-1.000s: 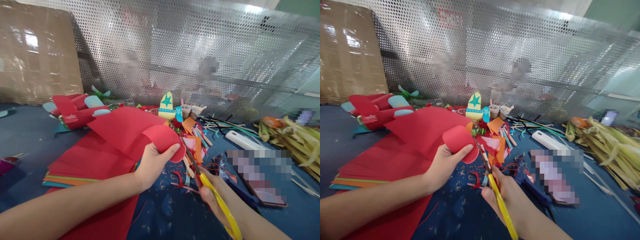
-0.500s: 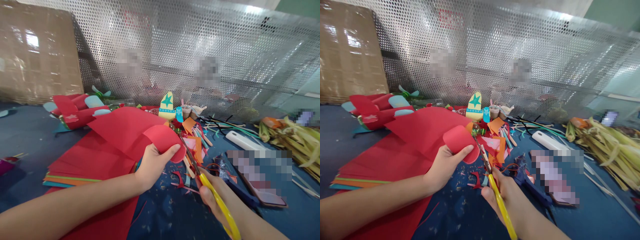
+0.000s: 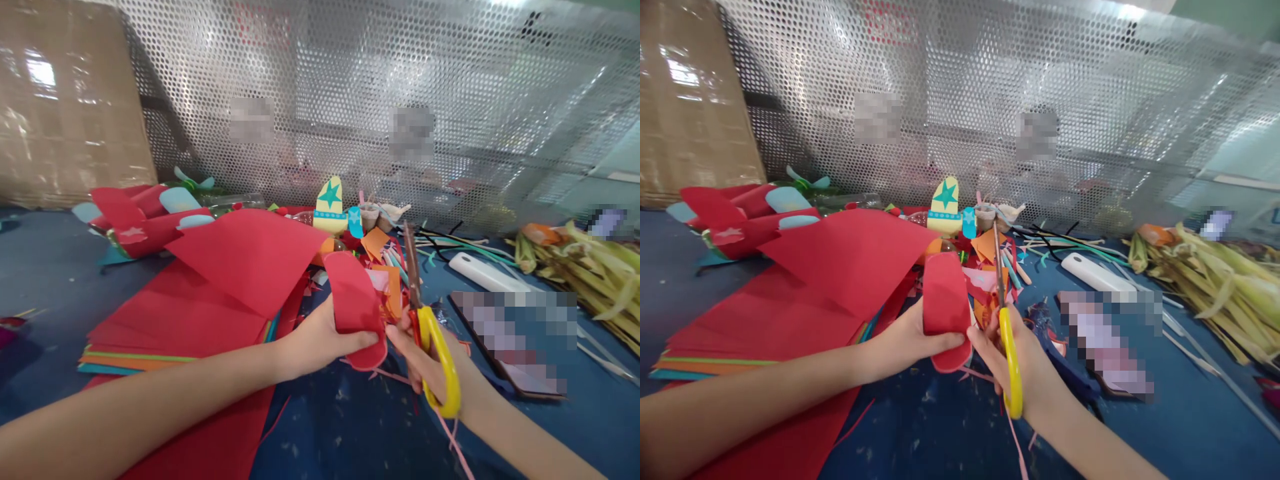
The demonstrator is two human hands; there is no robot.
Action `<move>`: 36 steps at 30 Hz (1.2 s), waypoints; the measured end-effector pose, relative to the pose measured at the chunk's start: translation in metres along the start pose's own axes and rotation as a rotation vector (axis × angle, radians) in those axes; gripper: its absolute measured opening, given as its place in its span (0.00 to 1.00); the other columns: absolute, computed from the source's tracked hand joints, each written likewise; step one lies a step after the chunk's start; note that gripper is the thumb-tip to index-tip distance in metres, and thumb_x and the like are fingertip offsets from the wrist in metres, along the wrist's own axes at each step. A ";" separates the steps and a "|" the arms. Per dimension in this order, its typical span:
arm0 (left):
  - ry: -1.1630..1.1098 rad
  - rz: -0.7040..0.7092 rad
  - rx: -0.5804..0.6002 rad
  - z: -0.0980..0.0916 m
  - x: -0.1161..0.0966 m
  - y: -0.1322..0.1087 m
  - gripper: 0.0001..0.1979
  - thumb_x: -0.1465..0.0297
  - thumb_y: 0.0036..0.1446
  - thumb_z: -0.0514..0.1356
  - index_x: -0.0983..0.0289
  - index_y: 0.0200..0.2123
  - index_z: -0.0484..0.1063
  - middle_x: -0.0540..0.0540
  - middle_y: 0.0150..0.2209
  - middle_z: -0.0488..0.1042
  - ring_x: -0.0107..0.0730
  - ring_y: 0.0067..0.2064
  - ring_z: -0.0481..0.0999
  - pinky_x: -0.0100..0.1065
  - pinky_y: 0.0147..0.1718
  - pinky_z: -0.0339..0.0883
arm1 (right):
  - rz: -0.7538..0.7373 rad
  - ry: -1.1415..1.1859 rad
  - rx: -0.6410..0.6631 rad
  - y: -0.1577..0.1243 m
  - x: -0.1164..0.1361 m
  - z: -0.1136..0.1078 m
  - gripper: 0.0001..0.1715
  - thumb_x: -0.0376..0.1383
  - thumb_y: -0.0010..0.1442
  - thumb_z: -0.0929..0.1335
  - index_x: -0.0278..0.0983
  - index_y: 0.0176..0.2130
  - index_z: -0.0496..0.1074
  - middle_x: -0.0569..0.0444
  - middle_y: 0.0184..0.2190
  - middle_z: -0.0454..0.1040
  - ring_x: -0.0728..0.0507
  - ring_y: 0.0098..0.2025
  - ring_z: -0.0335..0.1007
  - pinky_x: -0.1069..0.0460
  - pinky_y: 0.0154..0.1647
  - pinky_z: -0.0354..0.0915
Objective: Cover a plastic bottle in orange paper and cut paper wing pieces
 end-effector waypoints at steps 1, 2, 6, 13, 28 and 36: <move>-0.002 -0.003 0.046 0.003 0.002 -0.001 0.18 0.69 0.47 0.67 0.64 0.42 0.71 0.59 0.42 0.79 0.42 0.44 0.78 0.39 0.43 0.72 | 0.008 0.035 -0.036 0.002 -0.001 -0.001 0.23 0.55 0.55 0.65 0.43 0.34 0.53 0.65 0.25 0.60 0.56 0.11 0.52 0.58 0.09 0.57; -0.001 -0.001 0.082 0.005 0.003 -0.001 0.18 0.69 0.47 0.67 0.64 0.43 0.70 0.59 0.43 0.78 0.42 0.44 0.78 0.40 0.44 0.71 | 0.013 0.075 -0.055 0.005 -0.003 -0.001 0.23 0.53 0.53 0.67 0.43 0.34 0.52 0.65 0.26 0.61 0.57 0.11 0.51 0.59 0.09 0.56; 0.000 -0.015 0.108 0.008 0.004 -0.004 0.17 0.67 0.48 0.66 0.63 0.43 0.72 0.59 0.44 0.78 0.43 0.45 0.78 0.41 0.46 0.71 | 0.044 0.139 0.020 0.011 -0.007 0.003 0.22 0.45 0.49 0.68 0.42 0.33 0.51 0.66 0.25 0.62 0.58 0.10 0.52 0.59 0.09 0.56; -0.168 -0.171 -0.053 0.001 0.010 -0.001 0.17 0.59 0.50 0.65 0.61 0.41 0.73 0.57 0.44 0.79 0.43 0.46 0.78 0.36 0.44 0.72 | -0.019 -0.017 0.149 0.008 0.007 0.006 0.14 0.32 0.51 0.66 0.42 0.31 0.52 0.65 0.26 0.60 0.56 0.16 0.54 0.58 0.15 0.57; -0.279 -0.343 0.057 0.004 0.012 0.000 0.15 0.71 0.44 0.67 0.63 0.39 0.73 0.53 0.32 0.81 0.31 0.27 0.78 0.30 0.29 0.71 | -0.035 0.091 0.164 0.007 0.005 0.005 0.21 0.46 0.55 0.70 0.40 0.38 0.56 0.64 0.27 0.60 0.53 0.24 0.54 0.55 0.25 0.57; -0.190 -0.354 0.202 0.009 0.016 -0.004 0.15 0.60 0.47 0.67 0.63 0.35 0.75 0.53 0.34 0.80 0.36 0.35 0.78 0.32 0.34 0.69 | 0.003 0.263 0.022 0.021 -0.009 -0.001 0.24 0.47 0.49 0.71 0.41 0.37 0.56 0.63 0.28 0.60 0.55 0.18 0.51 0.56 0.15 0.53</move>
Point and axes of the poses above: each hand's wrist, its own y-axis towards the middle knuckle, its own z-axis out of the palm, x = y × z, the point moved 6 cm from there along y, towards the middle knuckle
